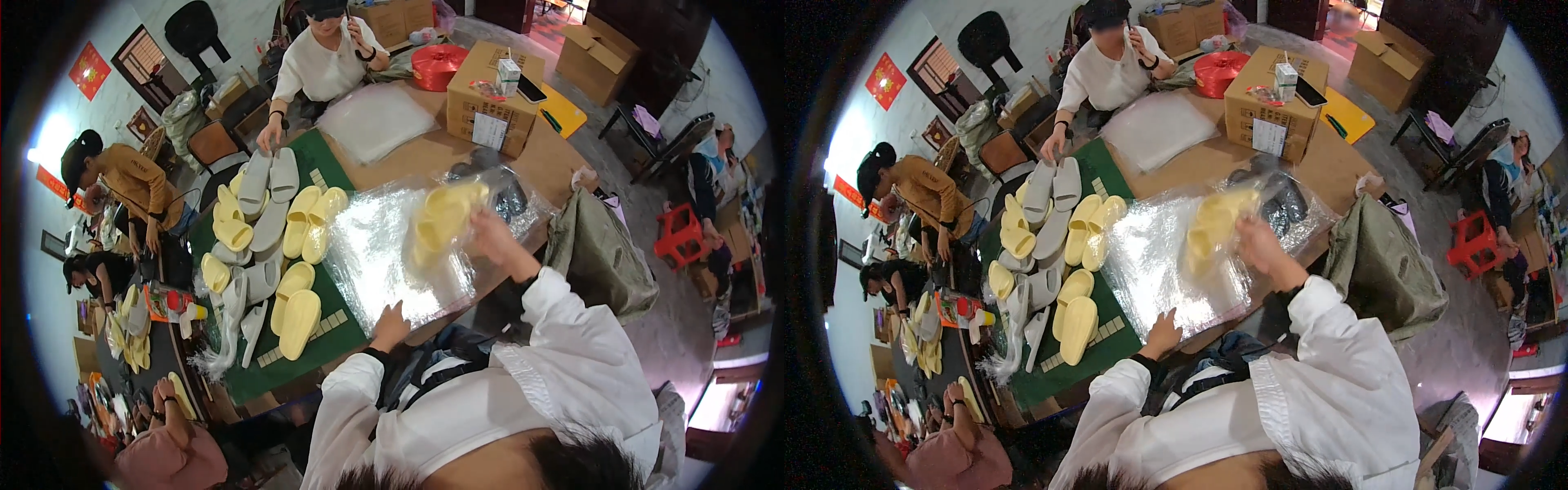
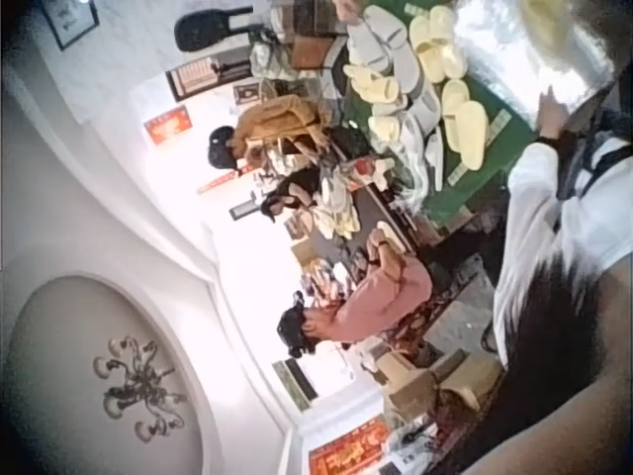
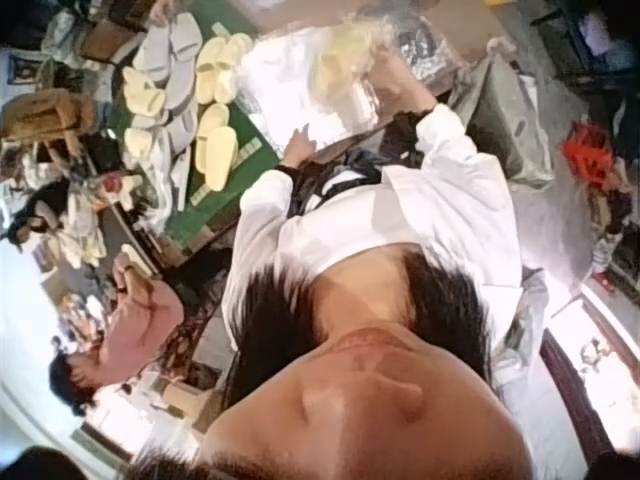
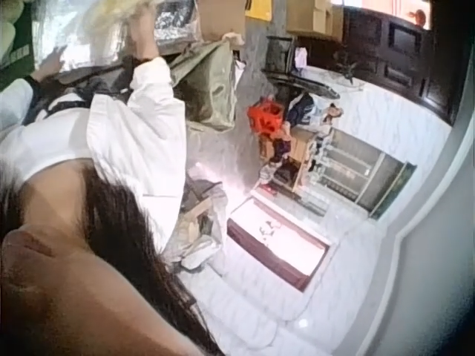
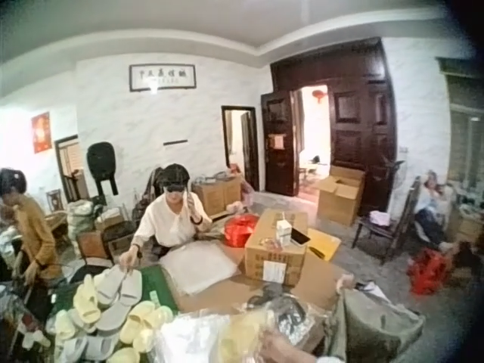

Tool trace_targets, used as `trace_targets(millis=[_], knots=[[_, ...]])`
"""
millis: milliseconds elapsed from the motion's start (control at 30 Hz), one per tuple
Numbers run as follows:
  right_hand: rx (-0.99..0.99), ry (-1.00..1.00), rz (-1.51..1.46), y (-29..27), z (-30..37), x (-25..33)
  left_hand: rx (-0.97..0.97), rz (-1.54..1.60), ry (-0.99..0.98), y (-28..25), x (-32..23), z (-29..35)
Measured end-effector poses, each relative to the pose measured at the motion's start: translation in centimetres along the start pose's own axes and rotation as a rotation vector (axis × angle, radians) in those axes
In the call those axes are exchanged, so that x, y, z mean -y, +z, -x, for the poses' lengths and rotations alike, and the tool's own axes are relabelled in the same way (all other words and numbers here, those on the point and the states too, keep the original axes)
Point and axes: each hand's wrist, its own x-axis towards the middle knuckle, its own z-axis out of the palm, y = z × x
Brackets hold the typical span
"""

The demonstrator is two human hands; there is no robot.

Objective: The recorder collects finished sandals/slides from a bin and bags them for shipping in a shoe manufacturing facility.

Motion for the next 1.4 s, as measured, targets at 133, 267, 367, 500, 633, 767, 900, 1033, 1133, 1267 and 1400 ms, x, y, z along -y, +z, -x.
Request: trace_targets(millis=[133,267,367,500,633,767,900,1033,1133,1267,1400], knots=[[0.039,-0.189,-0.062,0.7,-3.2,5.0,0.134,0.003,-0.104,1.5,0.4,-0.2],[0.054,-0.356,-0.152,-1.9,-5.0,6.7,0.175,-0.071,-0.131,2.5,0.5,-0.5],[-0.027,-0.443,-0.153,-6.0,-6.7,5.5,0.211,-0.115,-0.102,1.8,-0.2,-0.3],[-0.605,0.100,-0.240,-15.0,-8.0,-0.4,0.147,-0.024,-0.096,4.1,0.8,-1.5],[-0.522,0.232,0.133,-10.2,-4.6,-7.6,0.081,-0.083,-0.063,5.7,2.3,-1.2],[-0.102,0.268,0.688,-6.5,-2.1,-13.7,0.010,-0.068,-0.099,6.0,2.0,-0.2],[0.561,0.185,1.052,-4.7,-1.1,-17.1,-0.065,-0.087,-0.089,4.7,-0.3,-0.5],[0.734,0.050,1.478,-2.7,0.1,-19.4,-0.094,-0.047,-0.019,4.8,0.6,-0.5],[0.814,0.073,1.470,-3.2,0.0,-21.0,-0.249,0.269,-0.060,4.5,2.3,-0.4],[0.828,0.209,1.401,-4.0,-1.0,-22.8,-0.725,0.358,-0.253,1.4,3.5,0.8],[0.814,0.280,1.435,-4.3,-1.1,-24.3,-0.709,0.028,-0.361,-2.5,6.7,4.2]])
